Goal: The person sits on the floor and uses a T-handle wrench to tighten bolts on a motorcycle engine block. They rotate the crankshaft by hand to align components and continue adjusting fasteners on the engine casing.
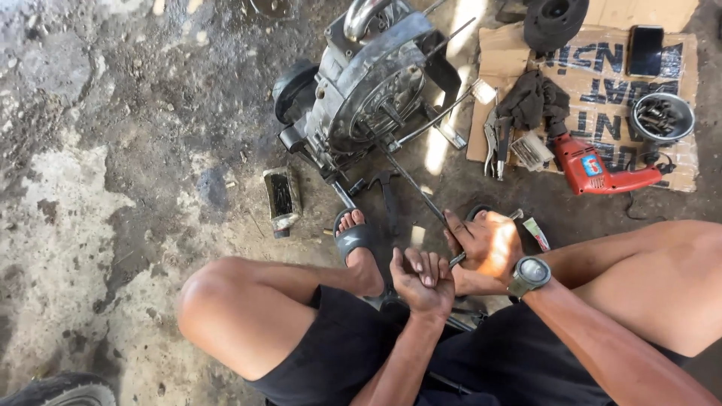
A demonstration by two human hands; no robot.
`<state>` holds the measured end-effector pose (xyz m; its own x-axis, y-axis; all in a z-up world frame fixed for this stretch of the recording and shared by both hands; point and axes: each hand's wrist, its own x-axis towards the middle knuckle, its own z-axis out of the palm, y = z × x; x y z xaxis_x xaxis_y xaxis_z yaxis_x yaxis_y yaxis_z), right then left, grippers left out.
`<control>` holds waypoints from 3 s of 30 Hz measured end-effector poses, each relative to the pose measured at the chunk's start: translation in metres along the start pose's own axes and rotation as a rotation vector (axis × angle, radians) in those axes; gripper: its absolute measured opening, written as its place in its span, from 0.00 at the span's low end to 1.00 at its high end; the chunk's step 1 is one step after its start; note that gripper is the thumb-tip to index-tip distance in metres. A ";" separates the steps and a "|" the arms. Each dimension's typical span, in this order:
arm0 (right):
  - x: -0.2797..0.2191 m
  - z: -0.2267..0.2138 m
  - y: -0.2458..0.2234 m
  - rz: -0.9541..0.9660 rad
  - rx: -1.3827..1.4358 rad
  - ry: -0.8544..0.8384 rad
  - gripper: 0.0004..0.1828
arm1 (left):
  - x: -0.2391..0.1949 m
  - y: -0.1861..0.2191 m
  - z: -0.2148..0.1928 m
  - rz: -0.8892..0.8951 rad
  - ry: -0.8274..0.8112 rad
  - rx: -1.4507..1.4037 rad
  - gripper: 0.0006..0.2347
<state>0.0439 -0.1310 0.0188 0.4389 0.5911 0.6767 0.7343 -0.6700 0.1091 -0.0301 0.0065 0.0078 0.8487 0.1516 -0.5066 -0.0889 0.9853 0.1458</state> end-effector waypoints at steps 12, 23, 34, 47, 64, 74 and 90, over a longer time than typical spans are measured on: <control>0.023 -0.006 -0.023 0.355 0.424 0.078 0.12 | -0.013 -0.015 0.024 0.397 -0.013 0.452 0.25; 0.004 0.009 -0.038 0.557 0.595 0.037 0.12 | -0.024 -0.014 0.038 0.418 -0.059 0.877 0.22; 0.005 -0.024 -0.022 0.448 0.676 -0.117 0.27 | -0.010 0.021 0.029 -0.063 -0.359 0.357 0.17; 0.022 -0.081 -0.001 0.613 0.412 0.020 0.18 | 0.089 -0.016 0.102 0.299 -0.470 0.907 0.12; 0.026 -0.083 0.016 0.634 0.520 0.055 0.17 | 0.107 -0.030 0.105 0.294 -0.440 0.927 0.13; 0.032 -0.076 0.018 0.679 0.623 0.071 0.16 | 0.105 -0.022 0.112 0.350 -0.430 0.965 0.13; 0.037 -0.076 0.023 0.655 0.563 0.072 0.14 | 0.112 -0.028 0.115 0.376 -0.452 0.942 0.13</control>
<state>0.0378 -0.1590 0.1021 0.8431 0.1212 0.5240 0.5008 -0.5323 -0.6826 0.1271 -0.0128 0.0452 0.9799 0.1965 0.0345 -0.1122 0.3995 0.9098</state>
